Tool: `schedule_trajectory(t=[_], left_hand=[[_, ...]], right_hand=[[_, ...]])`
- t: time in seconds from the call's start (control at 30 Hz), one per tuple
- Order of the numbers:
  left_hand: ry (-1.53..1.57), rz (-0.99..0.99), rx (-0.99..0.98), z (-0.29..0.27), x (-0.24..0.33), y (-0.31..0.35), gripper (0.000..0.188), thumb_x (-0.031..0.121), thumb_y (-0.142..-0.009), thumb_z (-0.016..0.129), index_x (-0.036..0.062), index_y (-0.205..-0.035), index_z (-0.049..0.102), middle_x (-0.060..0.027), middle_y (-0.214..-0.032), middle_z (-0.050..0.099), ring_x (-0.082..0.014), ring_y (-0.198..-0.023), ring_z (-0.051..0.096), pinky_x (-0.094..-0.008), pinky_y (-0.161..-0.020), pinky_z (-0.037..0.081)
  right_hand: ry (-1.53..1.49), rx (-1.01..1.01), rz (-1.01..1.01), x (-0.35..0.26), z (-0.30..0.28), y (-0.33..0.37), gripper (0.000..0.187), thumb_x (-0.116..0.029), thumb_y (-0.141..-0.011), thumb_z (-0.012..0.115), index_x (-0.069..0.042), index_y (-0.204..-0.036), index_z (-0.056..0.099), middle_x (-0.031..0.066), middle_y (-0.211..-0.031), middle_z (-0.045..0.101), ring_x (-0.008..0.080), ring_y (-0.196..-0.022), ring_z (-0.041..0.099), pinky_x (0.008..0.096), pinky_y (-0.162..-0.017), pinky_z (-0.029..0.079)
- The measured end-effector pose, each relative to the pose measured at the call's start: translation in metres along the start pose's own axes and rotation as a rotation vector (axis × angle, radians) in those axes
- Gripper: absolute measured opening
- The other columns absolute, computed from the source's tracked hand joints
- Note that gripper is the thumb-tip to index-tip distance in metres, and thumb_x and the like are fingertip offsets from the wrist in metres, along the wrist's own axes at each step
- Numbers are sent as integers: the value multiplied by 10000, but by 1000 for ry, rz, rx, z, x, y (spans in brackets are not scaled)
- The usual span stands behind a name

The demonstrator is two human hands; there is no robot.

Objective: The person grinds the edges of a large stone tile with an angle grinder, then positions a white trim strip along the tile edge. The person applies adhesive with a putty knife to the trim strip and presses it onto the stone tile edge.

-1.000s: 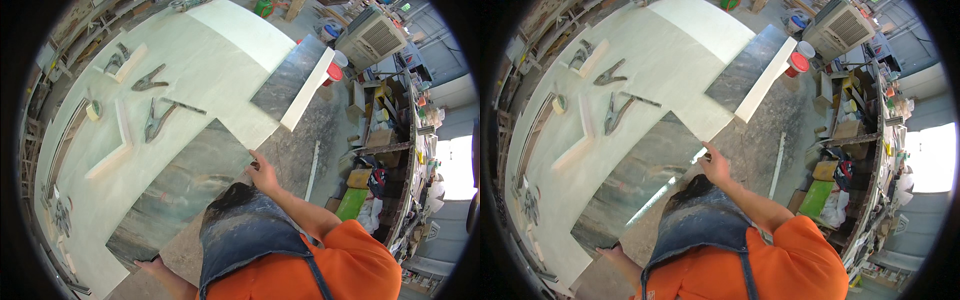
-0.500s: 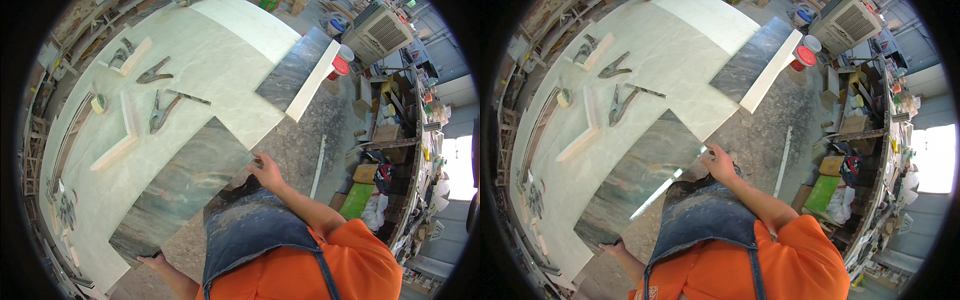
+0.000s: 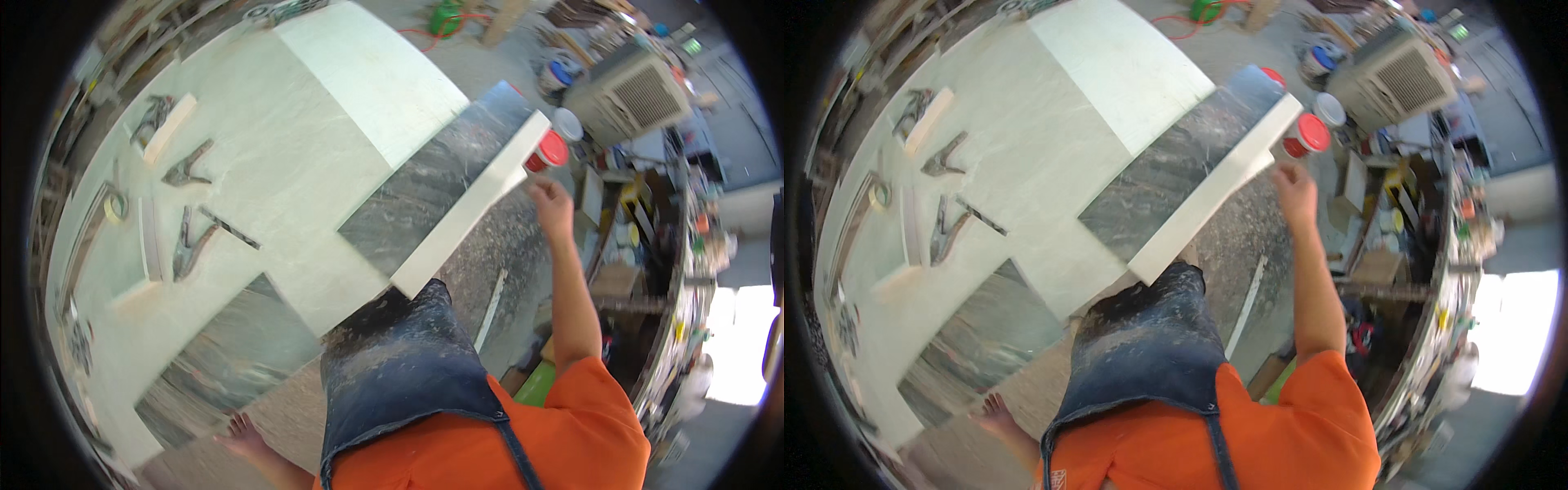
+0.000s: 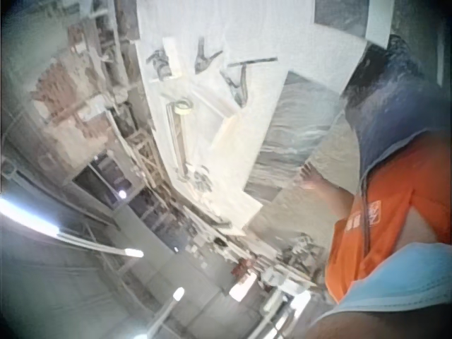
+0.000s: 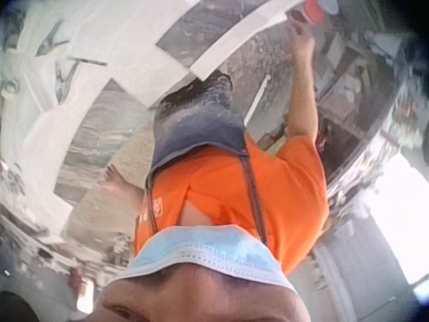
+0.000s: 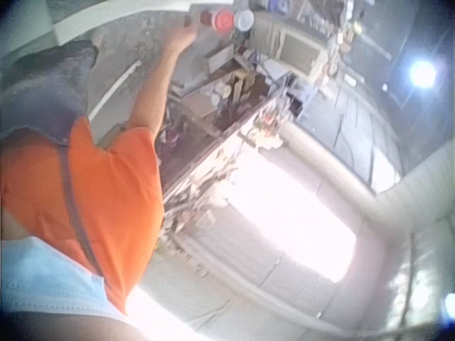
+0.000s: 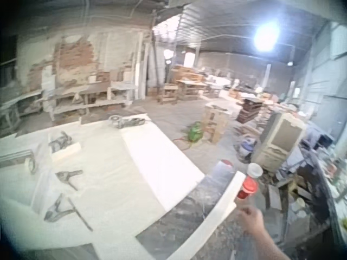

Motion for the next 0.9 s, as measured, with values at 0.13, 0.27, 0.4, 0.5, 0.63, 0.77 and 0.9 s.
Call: schedule_trajectory(t=[0.13,0.27,0.4,0.5,0.63,0.77,0.9], left_hand=[[66,-135,11,-43,-89,68,796,546,-1046,465,-29,-1561,267,-242,-1572,386,-371,-1395,448,-498,-1151,391],[56,-409,-557,-15,-225,182,297,282,-1046,507,27,-1135,631,-135,-1093,674,-301,-993,657,-449,-823,570],[-332,-593,-697,111,-285,368,485,266,-1059,511,-12,-1452,454,-192,-1396,567,-346,-1225,617,-445,-983,563],[-296,-538,-838,147,-304,408,398,177,-1034,569,-12,-1380,517,-171,-1327,616,-283,-1128,656,-430,-935,579],[-119,-527,-685,159,-328,406,362,161,-1035,558,-10,-1353,531,-138,-1226,674,-248,-1136,661,-398,-945,573],[18,-421,-553,161,-319,390,337,155,-1045,542,-12,-1338,540,-123,-1213,689,-249,-1088,688,-417,-956,586],[108,-371,-399,161,-293,391,312,147,-1053,532,-10,-1323,543,-121,-1224,679,-255,-1090,690,-441,-969,587]], right_hand=[[205,-231,-38,20,33,-131,479,-226,-932,718,58,-1309,634,173,-1206,723,234,-1109,679,351,-990,500],[537,-311,-237,56,66,-260,701,-359,-858,769,62,-1384,577,284,-1369,619,401,-1311,569,434,-1119,417],[372,-553,-65,140,108,-350,573,-367,-881,721,45,-1273,648,167,-1055,727,301,-1064,643,432,-956,476],[315,-758,13,146,141,-356,394,-366,-926,672,-2,-1065,729,70,-937,672,209,-868,572,361,-813,455],[280,-765,265,177,116,-376,311,-338,-923,704,-40,-1012,706,98,-1009,679,234,-915,627,402,-834,521],[234,-772,256,173,97,-337,276,-285,-931,695,-26,-1023,719,94,-878,692,234,-771,655,388,-713,539],[258,-786,265,129,69,-282,297,-314,-925,704,-18,-904,686,65,-836,644,197,-753,598,369,-694,494]])
Point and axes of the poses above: each hand's wrist, its own y-axis away from the middle knuckle, its own z-axis out of the palm, x = y × z, the point moved 9 cm from there along -y, towards the middle knuckle
